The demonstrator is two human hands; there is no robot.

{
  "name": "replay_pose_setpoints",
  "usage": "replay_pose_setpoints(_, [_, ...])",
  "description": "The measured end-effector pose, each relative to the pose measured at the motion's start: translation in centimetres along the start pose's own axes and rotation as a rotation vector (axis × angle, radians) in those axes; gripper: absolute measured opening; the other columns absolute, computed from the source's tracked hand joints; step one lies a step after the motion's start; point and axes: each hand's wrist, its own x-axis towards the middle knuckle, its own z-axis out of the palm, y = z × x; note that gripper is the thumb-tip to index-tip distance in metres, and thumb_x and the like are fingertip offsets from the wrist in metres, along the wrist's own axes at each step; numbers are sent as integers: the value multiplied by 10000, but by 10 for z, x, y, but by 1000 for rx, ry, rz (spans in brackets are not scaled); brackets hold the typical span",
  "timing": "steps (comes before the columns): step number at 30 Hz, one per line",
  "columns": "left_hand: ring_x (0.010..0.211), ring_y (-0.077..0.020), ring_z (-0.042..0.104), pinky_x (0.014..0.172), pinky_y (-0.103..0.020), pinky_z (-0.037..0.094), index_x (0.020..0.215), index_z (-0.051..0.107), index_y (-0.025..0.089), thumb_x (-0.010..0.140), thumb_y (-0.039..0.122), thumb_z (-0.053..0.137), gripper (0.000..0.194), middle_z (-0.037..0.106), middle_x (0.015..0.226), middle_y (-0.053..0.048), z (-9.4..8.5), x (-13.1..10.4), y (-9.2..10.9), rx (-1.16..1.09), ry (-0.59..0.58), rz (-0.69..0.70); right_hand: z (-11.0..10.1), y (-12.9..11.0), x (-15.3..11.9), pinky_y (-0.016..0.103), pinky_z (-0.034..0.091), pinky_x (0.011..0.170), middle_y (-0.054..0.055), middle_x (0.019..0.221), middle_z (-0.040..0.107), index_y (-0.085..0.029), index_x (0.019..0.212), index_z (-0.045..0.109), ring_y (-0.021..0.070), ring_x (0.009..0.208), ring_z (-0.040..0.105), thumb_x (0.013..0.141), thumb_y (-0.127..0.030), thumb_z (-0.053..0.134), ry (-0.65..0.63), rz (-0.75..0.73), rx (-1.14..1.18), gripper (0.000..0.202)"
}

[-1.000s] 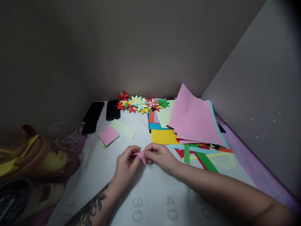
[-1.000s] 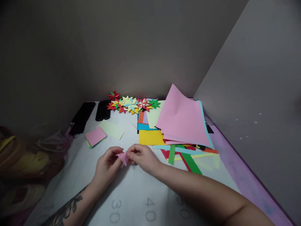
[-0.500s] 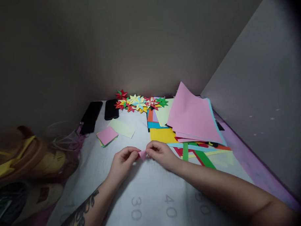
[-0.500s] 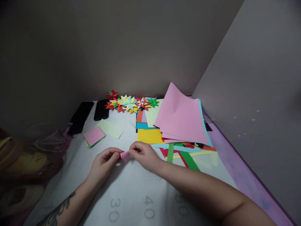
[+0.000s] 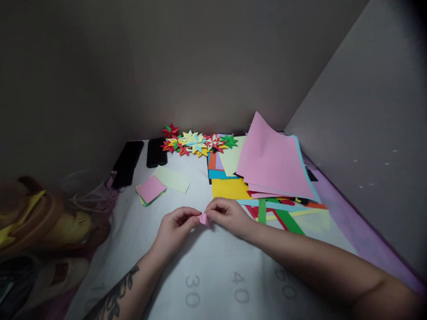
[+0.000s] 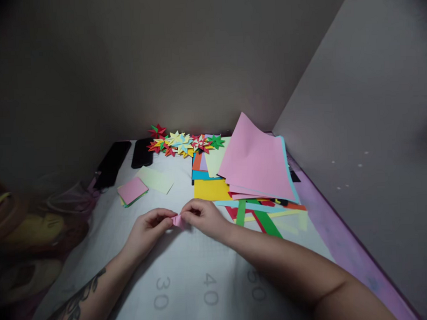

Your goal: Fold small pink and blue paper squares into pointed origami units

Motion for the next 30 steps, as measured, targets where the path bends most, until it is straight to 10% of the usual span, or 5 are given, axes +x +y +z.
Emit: replay_pose_setpoints(30, [663,-148,598,630,-251,457,769,697,165,743,349,633,196,699,726,-30,4,-4,1,126,-115,61,4,-3,-6,236,403,596,-9,669,552,-192,679,580,118,628,512,756,-143,582,-41,-248,-256,91])
